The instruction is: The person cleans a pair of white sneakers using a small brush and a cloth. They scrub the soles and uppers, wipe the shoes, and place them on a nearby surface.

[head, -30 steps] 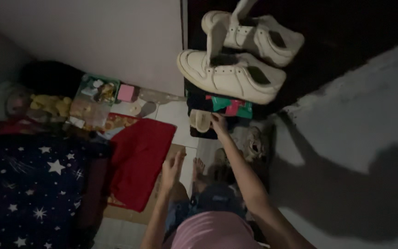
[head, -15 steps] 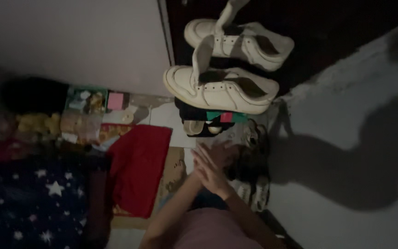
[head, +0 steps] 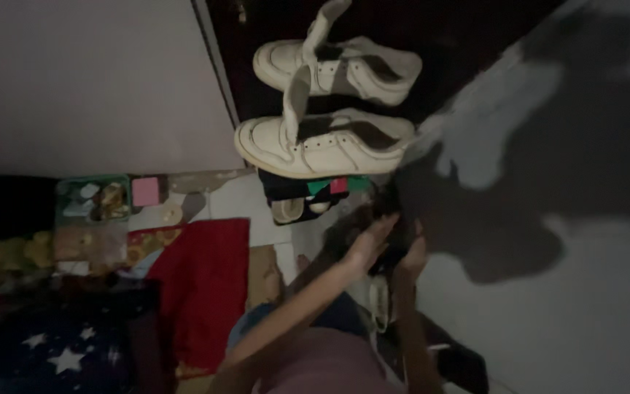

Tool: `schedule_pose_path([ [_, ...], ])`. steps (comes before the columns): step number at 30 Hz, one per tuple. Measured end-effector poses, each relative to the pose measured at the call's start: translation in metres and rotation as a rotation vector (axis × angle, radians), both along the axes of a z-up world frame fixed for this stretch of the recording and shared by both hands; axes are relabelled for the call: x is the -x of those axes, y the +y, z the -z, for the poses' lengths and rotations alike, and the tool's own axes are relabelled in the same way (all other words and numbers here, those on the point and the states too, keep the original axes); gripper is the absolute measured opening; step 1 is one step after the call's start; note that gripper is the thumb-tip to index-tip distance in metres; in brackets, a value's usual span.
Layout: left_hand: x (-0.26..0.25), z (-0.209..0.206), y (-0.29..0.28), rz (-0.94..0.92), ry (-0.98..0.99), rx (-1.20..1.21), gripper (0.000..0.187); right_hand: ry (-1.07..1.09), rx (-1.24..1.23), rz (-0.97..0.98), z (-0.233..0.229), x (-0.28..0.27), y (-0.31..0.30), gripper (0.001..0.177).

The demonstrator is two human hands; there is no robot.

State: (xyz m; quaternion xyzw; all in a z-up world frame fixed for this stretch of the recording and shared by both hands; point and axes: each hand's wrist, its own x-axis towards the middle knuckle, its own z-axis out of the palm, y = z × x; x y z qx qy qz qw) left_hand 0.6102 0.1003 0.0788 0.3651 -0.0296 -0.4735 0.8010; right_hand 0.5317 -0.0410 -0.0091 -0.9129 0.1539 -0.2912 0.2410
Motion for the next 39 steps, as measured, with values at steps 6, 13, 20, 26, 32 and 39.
schedule_pose_path([
  [6,0.065,0.031,-0.020,-0.500,-0.211,0.546,0.058,-0.108,-0.026,-0.197,-0.033,0.020,0.104,0.055],
  [13,0.004,0.010,0.096,0.169,0.127,0.306,0.048,0.066,0.127,-0.140,-0.021,-0.009,0.066,0.052],
  [20,-0.014,-0.056,0.169,0.085,-0.209,-0.203,0.030,0.401,-0.198,-0.049,0.030,-0.062,0.047,0.025],
  [26,-0.008,-0.013,0.188,-0.118,-0.348,-0.764,0.067,0.289,0.582,-0.222,0.057,-0.176,0.087,0.040],
  [32,0.005,0.013,0.191,-0.297,-0.178,-0.683,0.062,0.904,-0.139,-0.268,0.062,-0.224,0.097,0.029],
  [39,0.009,0.010,0.197,-0.391,-0.206,-0.746,0.040,0.685,-0.249,-0.227,0.063,-0.252,0.093,0.021],
])
